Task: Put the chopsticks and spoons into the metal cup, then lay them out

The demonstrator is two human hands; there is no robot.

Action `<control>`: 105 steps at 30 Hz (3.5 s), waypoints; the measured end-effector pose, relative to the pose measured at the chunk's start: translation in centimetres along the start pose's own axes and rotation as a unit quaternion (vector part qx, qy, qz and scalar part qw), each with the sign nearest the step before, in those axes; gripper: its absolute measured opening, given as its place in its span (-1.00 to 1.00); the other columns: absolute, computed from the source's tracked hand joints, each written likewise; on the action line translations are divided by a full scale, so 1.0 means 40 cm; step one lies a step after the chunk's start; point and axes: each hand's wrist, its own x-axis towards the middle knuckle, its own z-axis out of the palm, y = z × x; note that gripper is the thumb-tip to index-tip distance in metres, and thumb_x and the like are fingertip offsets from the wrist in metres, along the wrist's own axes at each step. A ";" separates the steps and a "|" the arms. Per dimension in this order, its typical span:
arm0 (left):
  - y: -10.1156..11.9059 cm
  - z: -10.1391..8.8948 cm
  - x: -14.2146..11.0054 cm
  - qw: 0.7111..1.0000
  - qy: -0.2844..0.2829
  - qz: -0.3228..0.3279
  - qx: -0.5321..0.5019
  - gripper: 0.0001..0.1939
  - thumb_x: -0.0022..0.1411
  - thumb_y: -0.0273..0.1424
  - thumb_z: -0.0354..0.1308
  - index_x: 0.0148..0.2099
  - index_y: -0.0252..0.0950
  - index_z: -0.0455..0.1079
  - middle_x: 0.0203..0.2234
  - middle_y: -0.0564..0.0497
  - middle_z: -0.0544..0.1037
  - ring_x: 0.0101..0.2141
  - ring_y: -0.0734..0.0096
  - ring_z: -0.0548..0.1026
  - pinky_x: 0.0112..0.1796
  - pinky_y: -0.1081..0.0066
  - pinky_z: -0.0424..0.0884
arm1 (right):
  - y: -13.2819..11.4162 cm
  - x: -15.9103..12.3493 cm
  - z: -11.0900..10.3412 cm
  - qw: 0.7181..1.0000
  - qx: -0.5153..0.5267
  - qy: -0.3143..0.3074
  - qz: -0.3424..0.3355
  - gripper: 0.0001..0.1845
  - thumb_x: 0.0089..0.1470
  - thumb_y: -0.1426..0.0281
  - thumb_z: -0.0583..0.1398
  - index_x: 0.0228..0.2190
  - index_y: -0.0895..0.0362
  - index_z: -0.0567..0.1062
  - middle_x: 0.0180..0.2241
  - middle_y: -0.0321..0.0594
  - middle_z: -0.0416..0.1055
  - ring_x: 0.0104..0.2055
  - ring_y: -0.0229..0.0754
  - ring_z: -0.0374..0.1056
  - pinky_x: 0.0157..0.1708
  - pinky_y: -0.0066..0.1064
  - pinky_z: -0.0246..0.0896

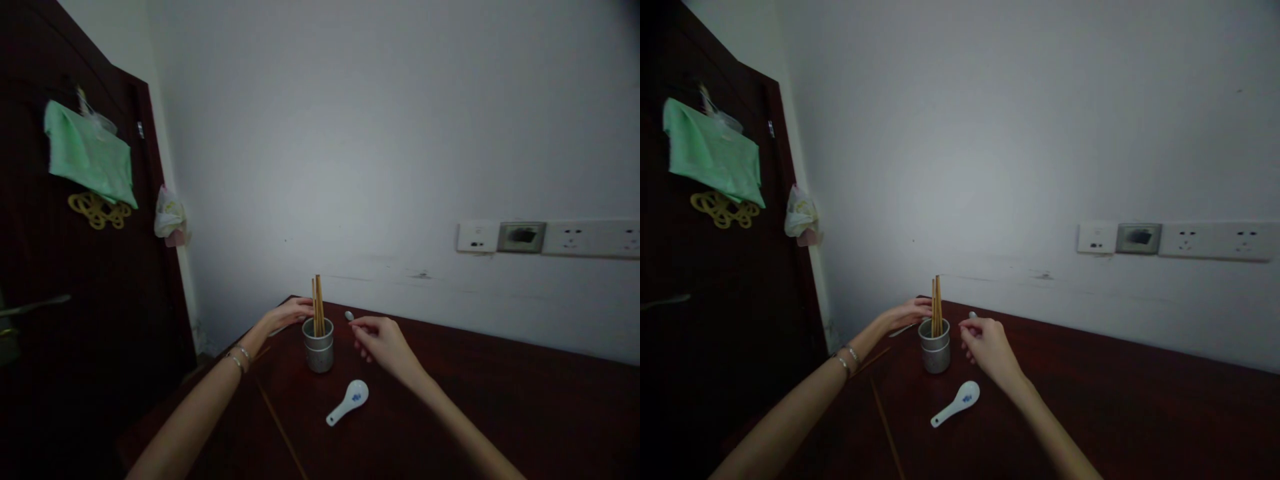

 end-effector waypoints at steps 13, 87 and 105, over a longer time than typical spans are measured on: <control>-0.031 0.038 0.027 0.988 0.009 0.086 -0.129 -0.64 -0.02 -0.42 0.21 -0.14 -0.43 0.34 -0.17 -0.24 0.44 -0.17 0.25 0.43 -0.11 0.31 0.28 | 0.065 0.122 0.014 0.997 0.050 0.023 0.047 -0.75 -0.11 0.43 0.08 -0.34 0.26 0.45 -0.62 -0.29 0.35 -0.64 -0.37 0.26 -0.74 -0.61 0.14; 0.273 0.093 -0.123 0.965 0.185 0.179 0.044 -0.53 0.03 -0.31 0.16 -0.04 -0.47 0.28 -0.31 -0.23 0.52 -0.36 0.28 0.51 -0.28 0.29 0.41 | -0.088 0.213 0.007 0.943 0.288 0.140 -0.094 -0.69 -0.33 0.31 0.30 -0.46 0.23 0.47 -0.50 -0.21 0.45 -0.46 -0.25 0.36 -0.44 -0.39 0.33; 0.261 0.202 -0.096 0.977 0.141 0.160 -0.002 -0.69 -0.07 -0.30 0.24 -0.29 -0.43 0.39 -0.48 -0.09 0.53 -0.47 0.42 0.48 -0.49 0.52 0.41 | -0.103 0.160 0.000 0.969 0.245 -0.034 -0.009 -0.64 -0.46 0.30 0.35 -0.51 0.23 0.47 -0.54 -0.24 0.46 -0.51 -0.26 0.37 -0.52 -0.43 0.31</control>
